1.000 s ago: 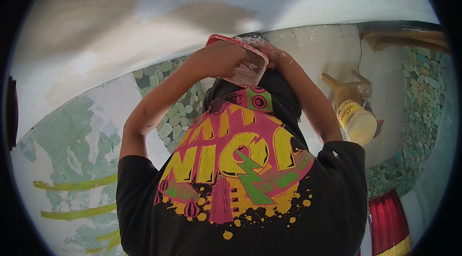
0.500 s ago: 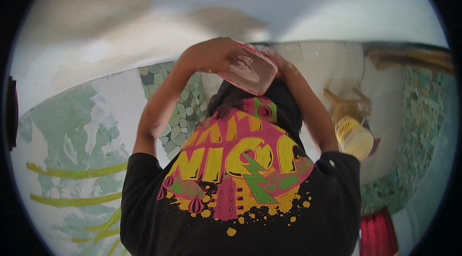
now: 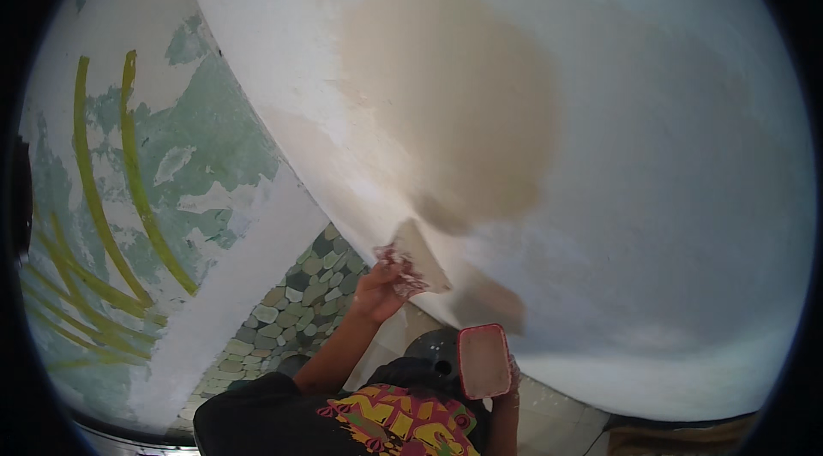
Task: The recorder uses a putty knife to apply and smooth plaster onto a wall from a plastic container.
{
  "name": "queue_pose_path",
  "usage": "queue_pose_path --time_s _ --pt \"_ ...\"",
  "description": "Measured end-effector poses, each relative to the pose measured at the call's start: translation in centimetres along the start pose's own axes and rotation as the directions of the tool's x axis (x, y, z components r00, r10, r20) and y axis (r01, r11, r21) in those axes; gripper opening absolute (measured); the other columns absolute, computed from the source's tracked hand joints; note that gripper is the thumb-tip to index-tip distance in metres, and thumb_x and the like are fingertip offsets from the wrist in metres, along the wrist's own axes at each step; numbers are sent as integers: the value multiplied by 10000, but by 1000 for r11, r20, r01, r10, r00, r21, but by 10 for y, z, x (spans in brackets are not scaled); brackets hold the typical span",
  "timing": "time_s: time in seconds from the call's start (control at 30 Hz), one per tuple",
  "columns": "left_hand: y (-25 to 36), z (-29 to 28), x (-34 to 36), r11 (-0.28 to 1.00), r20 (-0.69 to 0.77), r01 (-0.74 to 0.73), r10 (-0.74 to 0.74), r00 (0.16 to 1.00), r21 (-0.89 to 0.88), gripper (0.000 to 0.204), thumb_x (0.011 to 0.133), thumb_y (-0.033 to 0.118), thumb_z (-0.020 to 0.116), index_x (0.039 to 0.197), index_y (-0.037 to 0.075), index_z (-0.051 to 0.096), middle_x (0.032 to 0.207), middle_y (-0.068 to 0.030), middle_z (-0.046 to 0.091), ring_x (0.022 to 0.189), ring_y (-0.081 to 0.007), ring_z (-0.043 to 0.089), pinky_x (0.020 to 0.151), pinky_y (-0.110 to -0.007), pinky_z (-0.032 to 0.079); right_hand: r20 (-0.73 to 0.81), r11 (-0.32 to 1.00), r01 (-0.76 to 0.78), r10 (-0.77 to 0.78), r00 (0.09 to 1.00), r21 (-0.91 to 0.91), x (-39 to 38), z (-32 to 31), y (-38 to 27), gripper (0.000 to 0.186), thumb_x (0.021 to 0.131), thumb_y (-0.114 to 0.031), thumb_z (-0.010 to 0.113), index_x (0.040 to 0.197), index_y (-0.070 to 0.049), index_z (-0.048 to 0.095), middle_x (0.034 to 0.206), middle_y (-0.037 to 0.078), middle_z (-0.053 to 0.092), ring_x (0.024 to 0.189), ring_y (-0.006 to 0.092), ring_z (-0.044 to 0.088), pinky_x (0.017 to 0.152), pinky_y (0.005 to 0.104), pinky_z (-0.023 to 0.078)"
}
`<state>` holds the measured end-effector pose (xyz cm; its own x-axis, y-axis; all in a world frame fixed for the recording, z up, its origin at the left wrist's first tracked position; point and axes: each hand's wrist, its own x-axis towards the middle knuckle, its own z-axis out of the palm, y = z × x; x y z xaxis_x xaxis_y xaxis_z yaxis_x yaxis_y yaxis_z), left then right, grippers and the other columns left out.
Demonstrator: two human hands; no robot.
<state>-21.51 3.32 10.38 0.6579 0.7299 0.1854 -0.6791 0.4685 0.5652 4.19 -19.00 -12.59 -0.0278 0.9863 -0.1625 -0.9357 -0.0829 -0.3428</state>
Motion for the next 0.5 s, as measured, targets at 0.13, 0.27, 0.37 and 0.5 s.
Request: queue_pose_path --time_s 0.13,0.27,0.37,0.5 --pt "29 49 -3 951 -189 -283 257 948 -125 562 999 192 550 1529 75 407 1488 -139 542 1365 -357 529 1161 -561 406 -14 994 16 -18 1000 -106 23 -18 12 657 981 -509 570 1488 -95 516 1502 159 546 1323 371 557 1096 567 466" --pt "73 69 18 926 -333 -377 349 876 -22 571 1012 186 557 1538 43 386 1481 -148 544 1353 -350 537 1161 -519 417 -99 1000 -20 20 995 -1 35 -28 20 669 972 -518 574 1488 -95 516 1498 154 551 1325 370 557 1099 566 462" --pt "114 82 41 774 -168 -567 622 765 281 533 1007 97 585 1505 0 424 1440 -160 576 1310 -336 575 1131 -472 460 -121 995 -72 63 991 -71 41 -14 29 694 958 -531 589 1490 -93 513 1500 149 552 1334 370 552 1102 564 458" --pt "174 111 73 -175 404 -503 826 392 846 468 923 -111 557 1386 -47 588 1435 -224 594 1363 -340 553 1141 -432 431 -129 990 -61 44 991 -126 44 4 44 691 957 -528 590 1486 -90 515 1485 150 564 1325 370 560 1089 565 468"
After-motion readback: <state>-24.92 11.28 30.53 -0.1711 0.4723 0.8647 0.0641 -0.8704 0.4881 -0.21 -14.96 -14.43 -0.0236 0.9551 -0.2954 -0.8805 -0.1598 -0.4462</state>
